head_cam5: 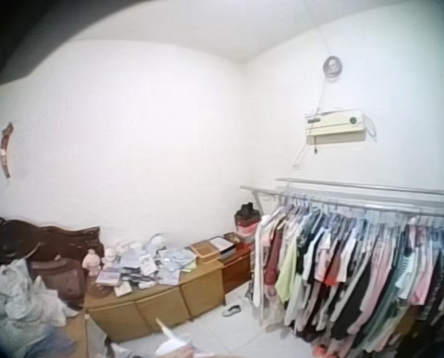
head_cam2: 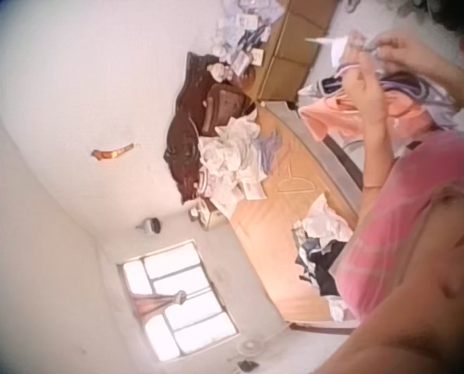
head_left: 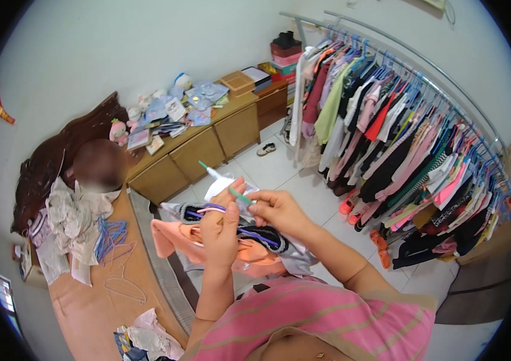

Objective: The person hangs various clothes using hangers and then places them onto a garment rack.

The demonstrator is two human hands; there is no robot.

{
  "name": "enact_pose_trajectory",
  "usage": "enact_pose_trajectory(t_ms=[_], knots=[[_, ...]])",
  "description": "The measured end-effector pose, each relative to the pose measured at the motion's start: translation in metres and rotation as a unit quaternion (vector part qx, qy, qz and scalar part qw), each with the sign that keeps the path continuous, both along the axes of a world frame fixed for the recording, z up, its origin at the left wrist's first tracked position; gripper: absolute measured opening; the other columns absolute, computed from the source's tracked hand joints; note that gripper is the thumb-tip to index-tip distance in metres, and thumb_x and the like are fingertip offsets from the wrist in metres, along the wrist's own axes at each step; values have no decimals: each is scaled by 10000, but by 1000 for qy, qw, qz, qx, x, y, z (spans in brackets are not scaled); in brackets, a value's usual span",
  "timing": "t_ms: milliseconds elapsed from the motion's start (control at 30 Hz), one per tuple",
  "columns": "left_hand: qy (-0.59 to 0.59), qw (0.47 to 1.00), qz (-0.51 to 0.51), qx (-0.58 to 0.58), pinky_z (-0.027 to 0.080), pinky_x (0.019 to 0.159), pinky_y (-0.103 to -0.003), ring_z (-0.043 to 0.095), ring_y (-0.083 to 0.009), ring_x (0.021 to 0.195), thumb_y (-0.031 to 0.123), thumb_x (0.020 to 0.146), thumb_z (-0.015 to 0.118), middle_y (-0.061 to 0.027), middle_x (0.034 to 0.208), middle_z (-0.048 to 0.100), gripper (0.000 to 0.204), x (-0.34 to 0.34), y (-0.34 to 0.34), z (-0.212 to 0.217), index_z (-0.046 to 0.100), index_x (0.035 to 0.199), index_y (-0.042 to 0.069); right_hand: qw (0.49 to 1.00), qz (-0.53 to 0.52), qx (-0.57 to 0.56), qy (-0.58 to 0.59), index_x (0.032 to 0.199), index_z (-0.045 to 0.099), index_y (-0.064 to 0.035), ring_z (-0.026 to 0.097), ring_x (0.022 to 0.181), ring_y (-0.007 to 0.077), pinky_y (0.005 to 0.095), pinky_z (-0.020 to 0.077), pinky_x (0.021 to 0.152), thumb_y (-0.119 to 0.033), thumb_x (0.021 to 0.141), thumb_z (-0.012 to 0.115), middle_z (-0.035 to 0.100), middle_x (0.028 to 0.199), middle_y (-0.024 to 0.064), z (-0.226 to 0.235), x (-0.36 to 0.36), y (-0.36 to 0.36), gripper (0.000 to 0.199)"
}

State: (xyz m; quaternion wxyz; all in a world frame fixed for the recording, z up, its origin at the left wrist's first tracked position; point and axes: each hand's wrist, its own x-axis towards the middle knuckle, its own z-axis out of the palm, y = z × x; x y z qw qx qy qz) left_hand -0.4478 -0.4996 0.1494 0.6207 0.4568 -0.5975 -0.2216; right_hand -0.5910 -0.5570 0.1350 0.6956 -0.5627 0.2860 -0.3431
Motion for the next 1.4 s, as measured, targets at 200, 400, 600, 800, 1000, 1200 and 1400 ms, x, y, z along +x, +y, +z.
enact_pose_trajectory(t_ms=[200, 400, 600, 800, 1000, 1200, 1400], knots=[[179, 954, -207, 118, 428, 693, -219, 535, -113, 766, 263, 950, 450, -46, 777, 570, 364, -70, -59, -9, 586, 1048, -60, 985, -91, -127, 78, 1084, 572, 18, 553, 739, 120, 251, 455, 649, -80, 844, 564, 596, 910, 56, -60, -51, -40, 259], [262, 936, -207, 109, 425, 710, -268, 500, -133, 663, 329, 947, 439, 1, 603, 464, 387, -85, -133, -15, 574, 841, -18, 884, -346, -298, 99, 1233, 472, 8, 388, 1202, 201, 320, 315, 975, -281, 930, 452, 416, 1315, 102, -57, -116, -93, 418], [315, 885, -339, 41, 230, 495, -246, 276, -76, 473, 334, 959, 398, 37, 501, 336, 417, -98, -226, -12, 500, 682, 39, 832, -406, -299, 230, 1213, 510, -21, 455, 1150, 263, 344, 330, 975, -326, 867, 470, 464, 1265, 185, -218, -104, -190, 463], [215, 877, -422, 84, 250, 481, -215, 321, -69, 498, 352, 936, 451, -2, 554, 412, 470, -58, -356, -13, 562, 707, -44, 929, -91, -71, 352, 1005, 619, -40, 561, 925, 217, 345, 417, 828, -306, 875, 484, 589, 988, 143, -299, -72, -232, 326], [263, 862, -421, 105, 197, 437, -218, 289, -60, 445, 332, 951, 411, -13, 511, 400, 520, -28, -506, -30, 521, 597, -32, 861, -378, -20, 339, 752, 634, -22, 572, 660, 124, 275, 443, 607, -228, 869, 510, 621, 684, 67, -285, -114, -397, 268], [209, 837, -476, 173, 272, 444, -197, 367, -66, 445, 322, 941, 424, -3, 506, 437, 501, -11, -592, -46, 552, 589, -12, 954, -282, -69, -76, 951, 588, 10, 565, 847, 98, 218, 436, 790, -151, 921, 507, 618, 905, 36, -84, -21, -465, 183], [110, 875, -436, 179, 365, 507, -210, 471, -81, 522, 360, 920, 464, -22, 576, 533, 480, -22, -644, -29, 594, 642, -10, 956, -249, -104, -119, 1230, 328, -50, 527, 984, 116, 262, 432, 838, -130, 898, 552, 507, 1109, 71, -81, 8, -526, 408]])
